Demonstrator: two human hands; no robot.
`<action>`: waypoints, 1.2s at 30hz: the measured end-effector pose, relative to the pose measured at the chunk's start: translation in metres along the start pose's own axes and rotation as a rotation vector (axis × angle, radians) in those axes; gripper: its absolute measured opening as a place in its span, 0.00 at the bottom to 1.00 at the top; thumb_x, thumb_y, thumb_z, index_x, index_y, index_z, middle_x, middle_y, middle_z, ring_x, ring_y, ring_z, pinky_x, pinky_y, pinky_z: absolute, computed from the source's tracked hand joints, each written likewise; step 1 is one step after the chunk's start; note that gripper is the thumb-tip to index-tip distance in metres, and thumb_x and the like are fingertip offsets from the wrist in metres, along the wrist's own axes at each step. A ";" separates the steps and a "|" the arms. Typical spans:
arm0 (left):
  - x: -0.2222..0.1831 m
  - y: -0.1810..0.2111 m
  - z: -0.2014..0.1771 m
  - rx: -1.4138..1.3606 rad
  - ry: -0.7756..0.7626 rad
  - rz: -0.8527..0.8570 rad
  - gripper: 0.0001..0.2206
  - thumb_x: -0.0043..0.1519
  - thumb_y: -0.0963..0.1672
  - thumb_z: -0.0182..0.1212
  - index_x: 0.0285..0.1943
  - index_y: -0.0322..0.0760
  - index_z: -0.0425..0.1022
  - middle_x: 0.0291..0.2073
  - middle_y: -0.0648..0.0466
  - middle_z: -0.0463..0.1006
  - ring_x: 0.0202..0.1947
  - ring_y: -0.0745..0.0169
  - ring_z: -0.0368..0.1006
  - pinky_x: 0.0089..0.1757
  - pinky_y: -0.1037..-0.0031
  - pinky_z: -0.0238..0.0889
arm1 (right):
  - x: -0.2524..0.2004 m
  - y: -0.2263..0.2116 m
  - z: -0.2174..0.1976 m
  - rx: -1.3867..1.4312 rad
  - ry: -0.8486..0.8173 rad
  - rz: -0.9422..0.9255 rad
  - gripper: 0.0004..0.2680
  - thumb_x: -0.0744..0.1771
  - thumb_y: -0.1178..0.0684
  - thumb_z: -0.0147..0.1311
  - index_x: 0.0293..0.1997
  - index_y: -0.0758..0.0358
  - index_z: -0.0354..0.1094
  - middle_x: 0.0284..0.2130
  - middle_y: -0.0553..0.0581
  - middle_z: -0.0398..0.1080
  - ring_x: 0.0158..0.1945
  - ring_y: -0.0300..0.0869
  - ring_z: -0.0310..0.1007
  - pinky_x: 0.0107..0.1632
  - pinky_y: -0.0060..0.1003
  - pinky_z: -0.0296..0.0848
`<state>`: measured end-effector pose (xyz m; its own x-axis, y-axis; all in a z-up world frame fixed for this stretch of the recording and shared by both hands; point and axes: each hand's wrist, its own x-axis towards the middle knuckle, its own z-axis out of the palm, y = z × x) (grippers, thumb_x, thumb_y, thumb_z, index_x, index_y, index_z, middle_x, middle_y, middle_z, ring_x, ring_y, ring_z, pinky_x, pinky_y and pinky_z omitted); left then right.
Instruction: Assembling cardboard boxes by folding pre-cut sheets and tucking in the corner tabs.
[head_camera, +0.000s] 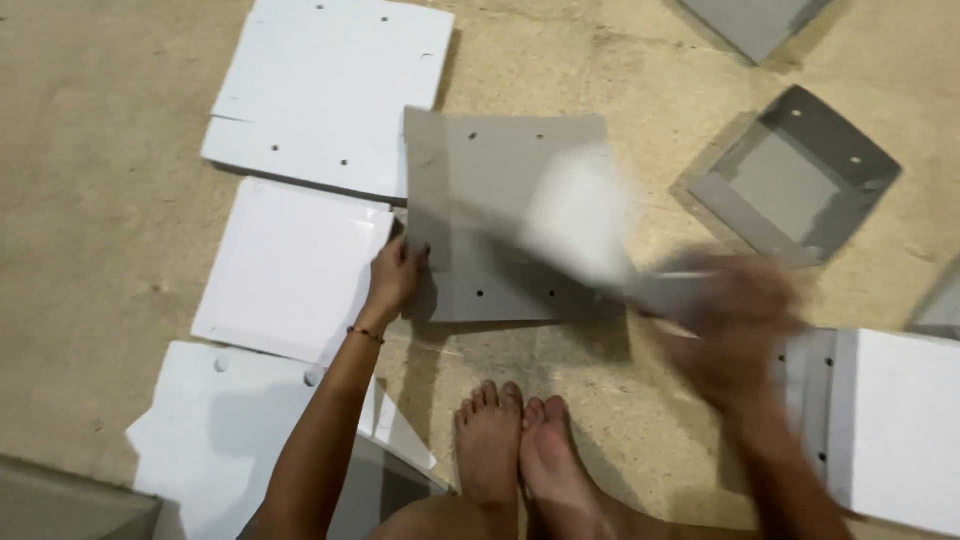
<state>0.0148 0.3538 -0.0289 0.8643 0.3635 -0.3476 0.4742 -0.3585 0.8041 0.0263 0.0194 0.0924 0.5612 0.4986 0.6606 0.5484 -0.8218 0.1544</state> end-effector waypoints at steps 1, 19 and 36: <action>0.007 0.003 -0.009 0.004 0.013 -0.006 0.12 0.59 0.45 0.48 0.43 0.33 0.72 0.28 0.52 0.74 0.26 0.64 0.66 0.31 0.74 0.60 | 0.000 0.013 -0.013 0.014 0.005 -0.003 0.18 0.64 0.42 0.58 0.51 0.64 0.63 0.44 0.58 0.62 0.48 0.46 0.58 0.50 0.41 0.54; 0.082 -0.070 -0.101 -0.583 0.384 -0.385 0.09 0.62 0.46 0.52 0.30 0.44 0.62 0.13 0.67 0.54 0.09 0.81 0.42 0.12 0.85 0.38 | -0.109 0.062 0.045 0.855 -0.211 1.687 0.26 0.63 0.53 0.51 0.63 0.52 0.34 0.54 0.70 0.48 0.56 0.60 0.53 0.51 0.57 0.58; -0.106 0.106 0.047 -0.629 -0.801 0.215 0.43 0.50 0.61 0.51 0.68 0.43 0.35 0.64 0.40 0.48 0.60 0.37 0.52 0.49 0.50 0.56 | -0.046 0.037 -0.072 0.469 -0.027 0.887 0.15 0.63 0.58 0.73 0.40 0.66 0.63 0.24 0.58 0.62 0.25 0.47 0.64 0.28 0.32 0.57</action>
<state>-0.0191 0.2366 0.0704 0.8878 -0.4144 -0.2003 0.3222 0.2488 0.9134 -0.0239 -0.0538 0.1205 0.8965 -0.2304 0.3785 0.1108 -0.7106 -0.6948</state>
